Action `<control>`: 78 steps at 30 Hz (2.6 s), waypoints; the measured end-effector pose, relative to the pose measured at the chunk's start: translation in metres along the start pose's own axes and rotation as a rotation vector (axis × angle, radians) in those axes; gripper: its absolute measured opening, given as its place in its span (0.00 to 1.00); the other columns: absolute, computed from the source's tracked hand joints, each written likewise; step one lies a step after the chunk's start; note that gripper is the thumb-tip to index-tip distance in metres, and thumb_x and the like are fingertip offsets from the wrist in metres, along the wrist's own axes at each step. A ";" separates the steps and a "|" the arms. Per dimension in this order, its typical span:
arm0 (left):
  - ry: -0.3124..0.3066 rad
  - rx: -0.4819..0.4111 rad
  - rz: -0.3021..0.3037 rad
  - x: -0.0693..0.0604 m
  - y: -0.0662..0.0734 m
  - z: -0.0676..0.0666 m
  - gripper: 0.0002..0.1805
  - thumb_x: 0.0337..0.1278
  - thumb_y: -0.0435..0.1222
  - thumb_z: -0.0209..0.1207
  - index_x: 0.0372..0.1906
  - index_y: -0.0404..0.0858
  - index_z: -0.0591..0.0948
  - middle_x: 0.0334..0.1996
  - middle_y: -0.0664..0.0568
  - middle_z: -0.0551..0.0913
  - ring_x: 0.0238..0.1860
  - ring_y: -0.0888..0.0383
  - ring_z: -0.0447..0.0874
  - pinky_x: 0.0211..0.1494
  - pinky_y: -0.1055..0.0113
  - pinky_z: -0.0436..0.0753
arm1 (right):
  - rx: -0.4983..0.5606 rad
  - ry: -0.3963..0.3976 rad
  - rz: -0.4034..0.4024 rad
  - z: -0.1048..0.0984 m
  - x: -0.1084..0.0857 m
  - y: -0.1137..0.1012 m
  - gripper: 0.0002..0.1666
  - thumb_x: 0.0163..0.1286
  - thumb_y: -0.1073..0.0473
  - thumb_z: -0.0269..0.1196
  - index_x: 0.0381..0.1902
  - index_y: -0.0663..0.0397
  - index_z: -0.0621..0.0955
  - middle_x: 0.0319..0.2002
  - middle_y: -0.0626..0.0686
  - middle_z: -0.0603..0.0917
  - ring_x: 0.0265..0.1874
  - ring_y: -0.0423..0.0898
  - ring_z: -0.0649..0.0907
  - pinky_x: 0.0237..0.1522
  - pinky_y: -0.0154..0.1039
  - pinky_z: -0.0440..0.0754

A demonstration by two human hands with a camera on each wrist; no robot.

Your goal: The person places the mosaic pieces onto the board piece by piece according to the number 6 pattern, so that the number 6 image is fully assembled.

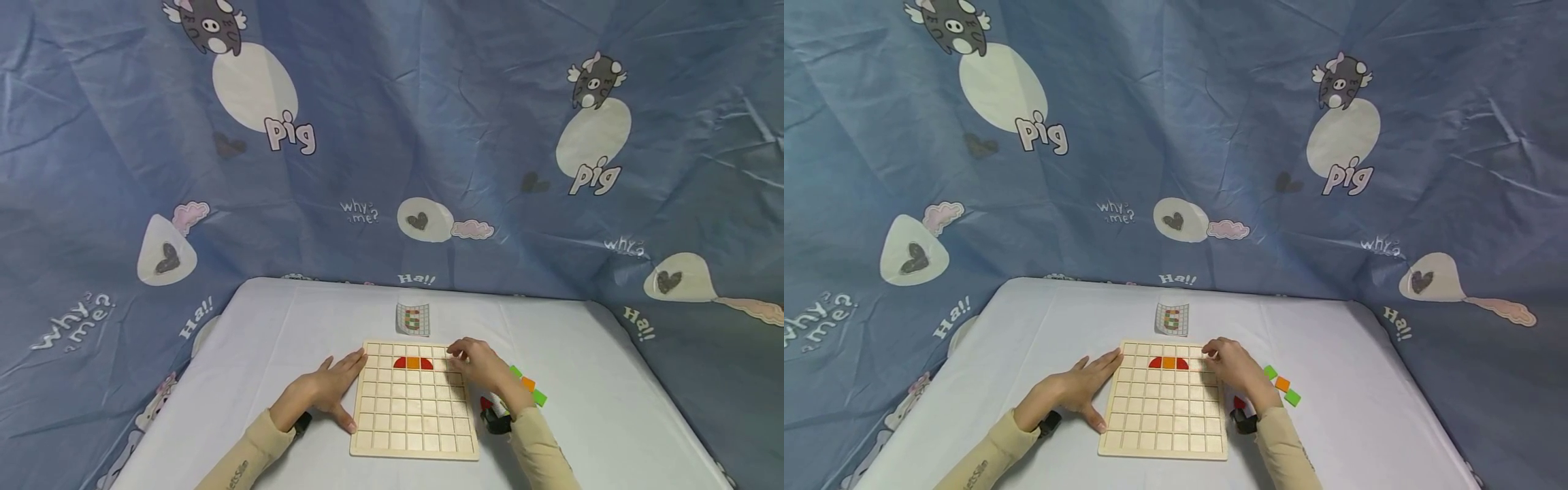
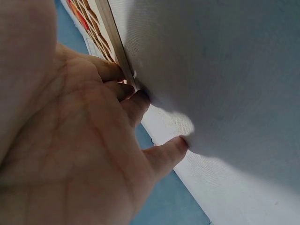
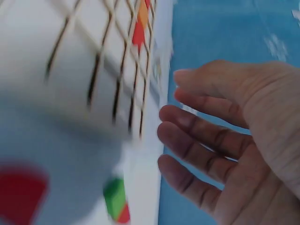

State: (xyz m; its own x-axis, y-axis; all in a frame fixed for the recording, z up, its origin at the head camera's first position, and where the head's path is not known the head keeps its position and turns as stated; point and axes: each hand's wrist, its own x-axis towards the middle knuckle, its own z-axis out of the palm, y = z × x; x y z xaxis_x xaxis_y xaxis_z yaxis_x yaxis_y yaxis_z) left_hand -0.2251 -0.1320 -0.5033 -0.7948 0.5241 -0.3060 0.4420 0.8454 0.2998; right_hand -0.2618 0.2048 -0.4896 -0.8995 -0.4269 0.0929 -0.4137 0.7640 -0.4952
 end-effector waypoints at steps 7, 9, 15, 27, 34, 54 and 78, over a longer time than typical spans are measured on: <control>0.003 0.001 -0.012 -0.002 0.000 -0.001 0.76 0.22 0.64 0.74 0.77 0.35 0.45 0.78 0.44 0.43 0.78 0.48 0.43 0.75 0.40 0.50 | 0.004 -0.003 0.174 -0.031 -0.016 0.038 0.12 0.63 0.61 0.66 0.45 0.59 0.83 0.36 0.50 0.83 0.34 0.42 0.80 0.34 0.38 0.79; 0.004 0.001 -0.010 -0.002 0.000 -0.002 0.76 0.22 0.63 0.74 0.77 0.35 0.45 0.78 0.44 0.43 0.78 0.48 0.43 0.75 0.40 0.50 | 0.005 -0.022 0.220 -0.039 -0.021 0.045 0.14 0.63 0.61 0.66 0.46 0.61 0.82 0.37 0.52 0.83 0.35 0.44 0.80 0.36 0.40 0.80; -0.003 -0.015 0.003 -0.002 0.000 -0.002 0.76 0.23 0.62 0.75 0.76 0.33 0.45 0.78 0.42 0.43 0.78 0.47 0.43 0.75 0.39 0.49 | -0.034 -0.086 0.317 -0.053 -0.036 0.064 0.21 0.61 0.60 0.67 0.50 0.65 0.79 0.40 0.58 0.82 0.38 0.50 0.81 0.41 0.49 0.81; -0.001 -0.004 -0.009 0.000 0.000 0.001 0.76 0.22 0.63 0.74 0.77 0.35 0.46 0.78 0.43 0.44 0.78 0.48 0.44 0.75 0.40 0.50 | -0.045 -0.155 0.453 -0.057 -0.045 0.077 0.21 0.57 0.57 0.71 0.42 0.64 0.78 0.36 0.55 0.81 0.33 0.47 0.78 0.38 0.46 0.80; -0.002 -0.019 0.015 0.000 -0.001 0.000 0.76 0.23 0.63 0.74 0.77 0.34 0.45 0.78 0.42 0.43 0.78 0.47 0.44 0.75 0.39 0.50 | -0.057 -0.133 0.459 -0.054 -0.045 0.078 0.16 0.58 0.60 0.70 0.40 0.64 0.79 0.35 0.54 0.82 0.32 0.47 0.78 0.36 0.45 0.79; -0.009 -0.001 0.005 0.000 0.000 0.000 0.76 0.22 0.63 0.74 0.77 0.34 0.45 0.78 0.42 0.43 0.78 0.47 0.43 0.75 0.39 0.50 | -0.040 -0.058 0.451 -0.042 -0.035 0.086 0.16 0.57 0.61 0.70 0.40 0.65 0.80 0.35 0.55 0.82 0.30 0.45 0.78 0.34 0.41 0.80; -0.002 -0.005 -0.002 0.002 0.000 0.000 0.77 0.21 0.64 0.74 0.77 0.35 0.45 0.78 0.44 0.43 0.78 0.48 0.43 0.75 0.40 0.49 | -0.040 0.107 0.327 -0.041 -0.025 0.068 0.19 0.57 0.57 0.68 0.43 0.62 0.80 0.40 0.58 0.81 0.37 0.50 0.79 0.38 0.45 0.80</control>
State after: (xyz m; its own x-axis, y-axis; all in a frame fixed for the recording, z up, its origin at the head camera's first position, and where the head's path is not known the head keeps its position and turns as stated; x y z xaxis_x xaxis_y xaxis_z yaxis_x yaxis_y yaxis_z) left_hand -0.2266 -0.1312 -0.5044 -0.7952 0.5222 -0.3081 0.4381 0.8462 0.3035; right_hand -0.2733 0.2873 -0.4900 -0.9941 -0.1049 0.0265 -0.1047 0.8712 -0.4797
